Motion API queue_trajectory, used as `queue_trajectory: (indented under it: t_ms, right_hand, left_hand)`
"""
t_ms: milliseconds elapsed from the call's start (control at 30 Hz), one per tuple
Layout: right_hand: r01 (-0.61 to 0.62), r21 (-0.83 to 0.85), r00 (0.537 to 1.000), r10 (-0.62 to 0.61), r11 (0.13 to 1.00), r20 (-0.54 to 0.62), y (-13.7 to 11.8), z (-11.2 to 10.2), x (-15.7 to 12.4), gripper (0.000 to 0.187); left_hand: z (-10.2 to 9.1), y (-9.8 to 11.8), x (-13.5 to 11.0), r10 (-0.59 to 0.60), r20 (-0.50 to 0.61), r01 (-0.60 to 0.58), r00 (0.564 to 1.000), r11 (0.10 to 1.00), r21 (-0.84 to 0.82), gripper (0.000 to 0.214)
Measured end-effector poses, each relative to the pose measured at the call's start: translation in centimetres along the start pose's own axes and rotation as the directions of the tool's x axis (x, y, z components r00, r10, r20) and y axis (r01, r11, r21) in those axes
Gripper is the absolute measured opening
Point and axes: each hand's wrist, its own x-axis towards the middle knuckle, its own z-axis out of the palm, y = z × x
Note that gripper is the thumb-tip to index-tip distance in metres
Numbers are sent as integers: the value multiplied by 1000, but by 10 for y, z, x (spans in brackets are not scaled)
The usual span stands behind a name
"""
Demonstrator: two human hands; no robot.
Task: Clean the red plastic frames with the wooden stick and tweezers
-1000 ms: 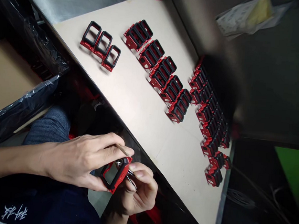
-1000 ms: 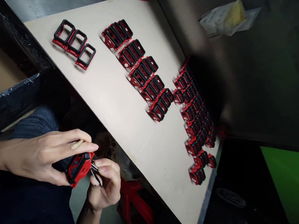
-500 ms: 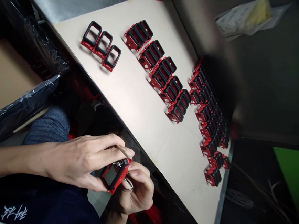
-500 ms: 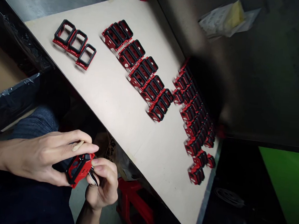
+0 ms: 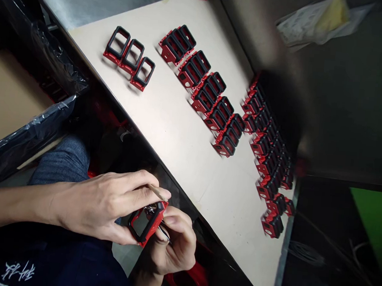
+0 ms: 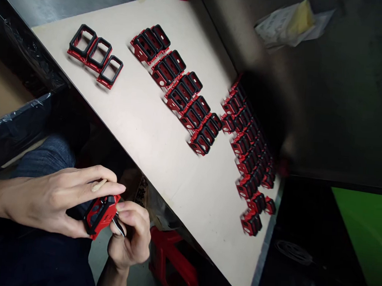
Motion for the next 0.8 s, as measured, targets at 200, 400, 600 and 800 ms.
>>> queue_trajectory:
  t_ms: [200, 400, 600, 800]
  right_hand:
    - [22, -55, 1000, -22, 998, 6, -1, 0, 3, 11]
    - [27, -53, 1000, -27, 998, 7, 1, -1, -1, 12]
    - [37, -70, 999, -37, 997, 5, 1, 1, 2, 12]
    - [-34, 14, 999, 34, 999, -22, 0, 7, 6, 5]
  left_hand:
    - [-1, 0, 0, -16, 9, 16, 1000, 1000, 0, 45]
    - [-1, -1, 0, -13, -10, 13, 1000, 1000, -22, 46]
    - [0, -1, 0, -36, -12, 36, 999, 998, -43, 49]
    - [0, -1, 0, -54, -16, 53, 998, 997, -63, 56]
